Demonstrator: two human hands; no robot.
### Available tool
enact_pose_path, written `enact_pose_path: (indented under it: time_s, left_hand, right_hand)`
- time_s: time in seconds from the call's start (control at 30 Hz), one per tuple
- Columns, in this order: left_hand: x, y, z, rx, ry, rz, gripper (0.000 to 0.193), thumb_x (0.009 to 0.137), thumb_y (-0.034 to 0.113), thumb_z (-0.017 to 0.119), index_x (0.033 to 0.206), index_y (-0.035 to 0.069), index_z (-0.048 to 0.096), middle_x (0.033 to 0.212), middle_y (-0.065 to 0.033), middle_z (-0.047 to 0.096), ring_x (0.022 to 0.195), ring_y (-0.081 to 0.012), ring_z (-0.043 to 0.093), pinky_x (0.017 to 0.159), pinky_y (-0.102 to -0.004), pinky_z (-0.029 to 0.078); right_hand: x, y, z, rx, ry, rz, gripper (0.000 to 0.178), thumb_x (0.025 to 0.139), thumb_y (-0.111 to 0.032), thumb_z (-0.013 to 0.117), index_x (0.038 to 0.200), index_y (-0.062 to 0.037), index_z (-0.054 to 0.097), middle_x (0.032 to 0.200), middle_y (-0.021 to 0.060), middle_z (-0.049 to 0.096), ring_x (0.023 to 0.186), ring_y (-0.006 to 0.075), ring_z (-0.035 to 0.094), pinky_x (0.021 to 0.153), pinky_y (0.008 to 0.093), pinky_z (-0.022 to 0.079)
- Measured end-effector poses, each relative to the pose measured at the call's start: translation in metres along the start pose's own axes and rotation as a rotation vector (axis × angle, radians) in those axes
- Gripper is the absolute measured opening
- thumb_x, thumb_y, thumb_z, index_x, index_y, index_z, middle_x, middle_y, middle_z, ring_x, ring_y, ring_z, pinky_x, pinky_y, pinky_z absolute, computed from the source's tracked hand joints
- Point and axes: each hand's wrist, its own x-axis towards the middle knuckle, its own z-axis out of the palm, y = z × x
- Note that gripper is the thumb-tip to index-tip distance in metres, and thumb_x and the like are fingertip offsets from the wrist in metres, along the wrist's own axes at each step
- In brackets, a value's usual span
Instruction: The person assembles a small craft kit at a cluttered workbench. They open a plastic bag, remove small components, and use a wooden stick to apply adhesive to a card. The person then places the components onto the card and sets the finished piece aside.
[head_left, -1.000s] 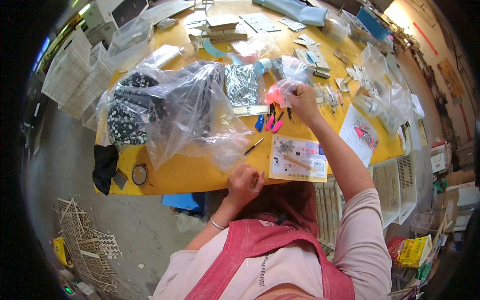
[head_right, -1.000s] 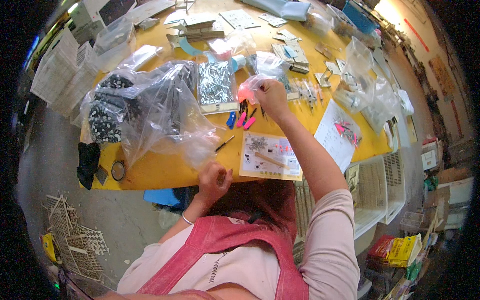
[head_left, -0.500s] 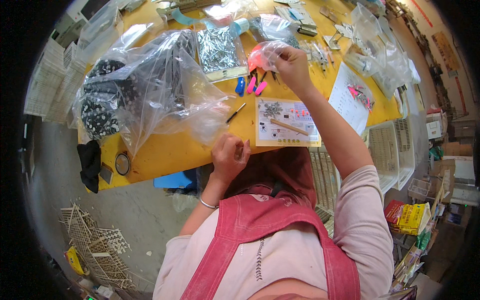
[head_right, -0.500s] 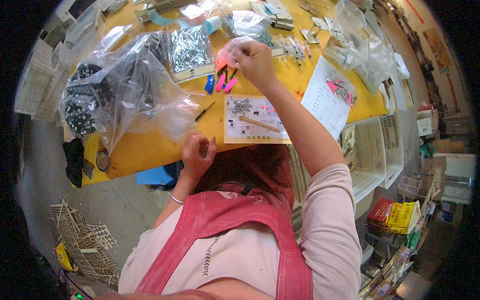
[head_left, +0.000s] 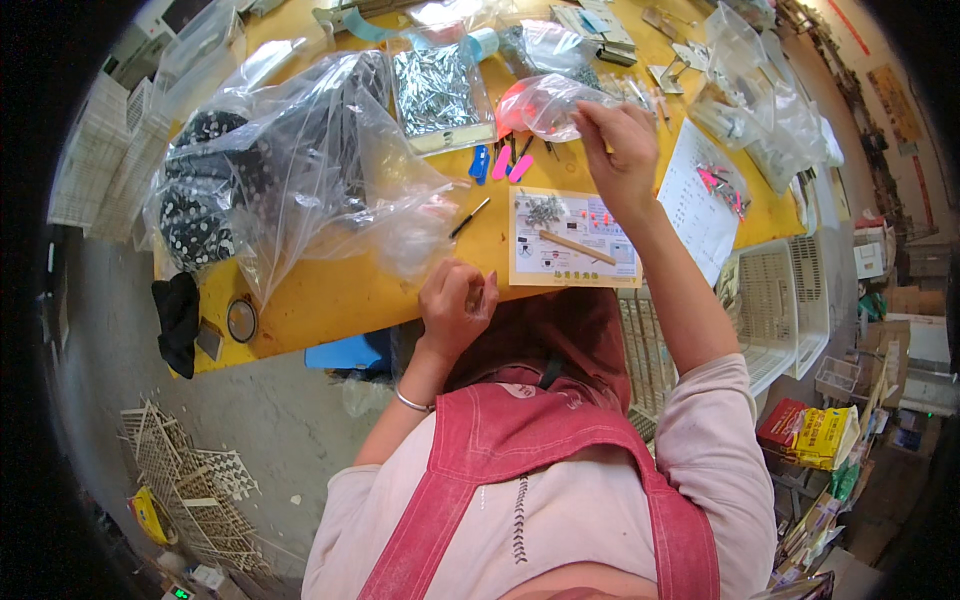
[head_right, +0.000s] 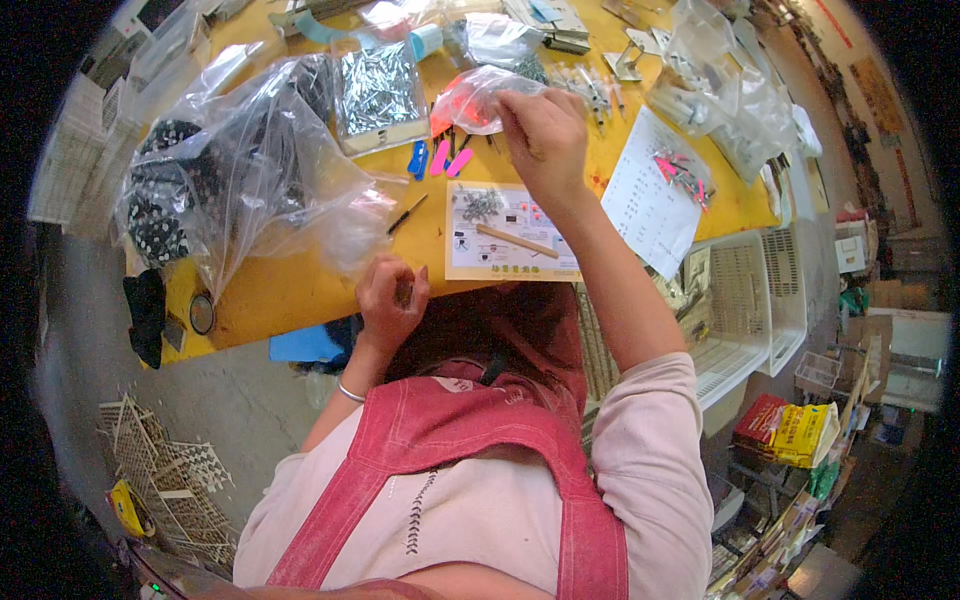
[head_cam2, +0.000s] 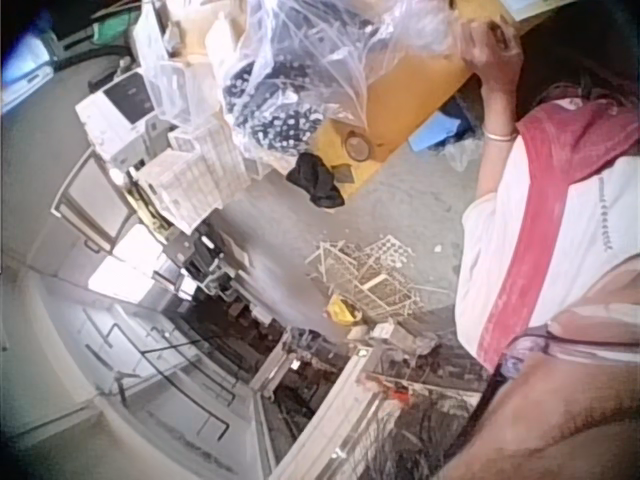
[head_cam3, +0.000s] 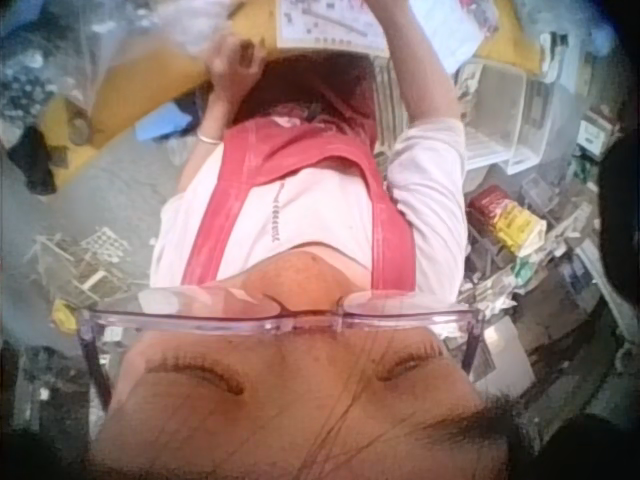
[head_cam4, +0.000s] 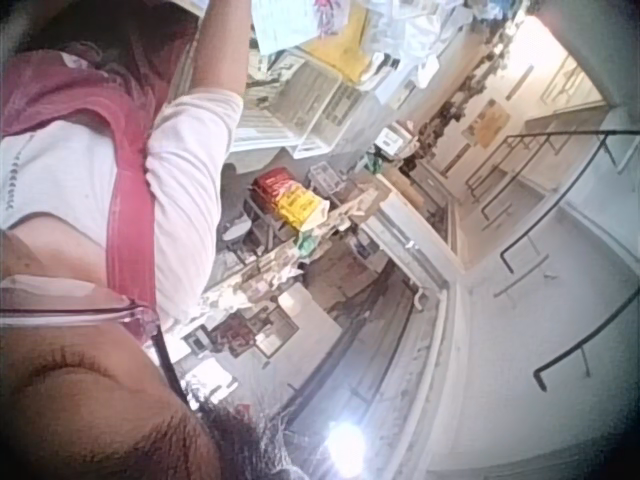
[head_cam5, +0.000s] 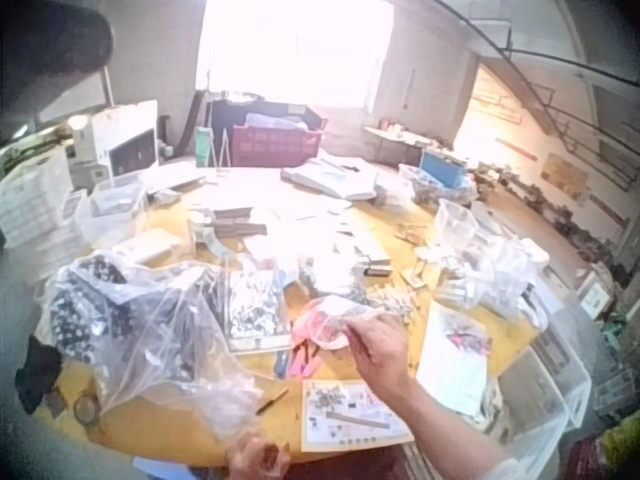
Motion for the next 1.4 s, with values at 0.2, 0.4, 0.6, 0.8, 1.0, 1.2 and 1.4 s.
enact_pose_path:
  time_s: [0.2,0.4,0.6,0.8,1.0,1.2,1.4]
  left_hand:
    - [-0.003,-0.002,0.001,0.008,-0.001,-0.019,0.027,0.083,0.001,0.080,0.088,0.006,0.054,0.076,-0.0120,0.055,0.061,-0.0307,0.055,0.055,-0.0400,0.044]
    - [-0.003,0.001,0.001,0.036,-0.003,-0.040,0.026,0.081,0.000,0.080,0.087,0.006,0.055,0.075,-0.0117,0.056,0.064,-0.0320,0.058,0.056,-0.0413,0.046]
    - [-0.001,0.002,0.000,0.041,-0.011,-0.030,0.027,0.082,0.000,0.080,0.087,0.006,0.054,0.075,-0.0118,0.056,0.064,-0.0329,0.058,0.056,-0.0412,0.046]
    - [-0.003,0.000,0.001,0.044,-0.002,-0.029,0.026,0.082,0.000,0.079,0.087,0.006,0.054,0.075,-0.0114,0.056,0.064,-0.0319,0.058,0.057,-0.0410,0.046]
    - [-0.001,0.002,0.001,0.034,0.002,-0.033,0.026,0.082,0.000,0.079,0.087,0.006,0.054,0.075,-0.0112,0.056,0.063,-0.0313,0.057,0.056,-0.0404,0.046]
    - [-0.001,0.002,0.001,0.053,-0.008,-0.017,0.026,0.082,0.000,0.079,0.087,0.006,0.054,0.074,-0.0115,0.056,0.063,-0.0316,0.057,0.056,-0.0408,0.046]
    - [0.001,0.002,0.001,0.070,0.013,0.012,0.028,0.080,0.000,0.080,0.087,0.007,0.054,0.074,-0.0117,0.055,0.064,-0.0325,0.058,0.056,-0.0419,0.046]
  right_hand:
    - [-0.064,0.001,-0.054,0.048,-0.440,0.431,0.011,0.091,-0.012,0.076,0.095,-0.0015,0.076,0.082,0.0154,0.072,0.081,0.0339,0.068,0.075,0.0422,0.052]
    - [-0.119,0.023,-0.060,0.113,-0.595,0.648,0.013,0.093,-0.014,0.073,0.098,-0.0020,0.073,0.089,0.0187,0.072,0.084,0.0359,0.069,0.076,0.0423,0.054]
    - [-0.126,0.021,-0.057,0.101,-0.585,0.679,0.022,0.093,-0.023,0.076,0.102,-0.0030,0.072,0.088,0.0166,0.070,0.081,0.0321,0.070,0.074,0.0414,0.054]
    - [-0.118,0.015,-0.059,0.082,-0.618,0.640,0.024,0.095,-0.026,0.074,0.102,-0.0036,0.073,0.089,0.0160,0.071,0.080,0.0318,0.069,0.071,0.0400,0.054]
    - [-0.127,0.029,-0.058,0.241,-0.537,0.840,0.024,0.100,-0.024,0.069,0.103,-0.0008,0.075,0.077,0.0137,0.071,0.068,0.0212,0.067,0.064,0.0336,0.050]
    - [-0.118,0.030,-0.064,0.466,-0.522,0.975,0.020,0.102,-0.014,0.066,0.105,0.0049,0.074,0.073,0.0008,0.067,0.068,0.0052,0.058,0.062,0.0246,0.046]
    - [-0.097,0.018,-0.061,0.435,-0.238,0.821,0.014,0.099,-0.010,0.070,0.102,0.0035,0.073,0.081,0.0014,0.068,0.071,0.0056,0.059,0.064,0.0246,0.048]
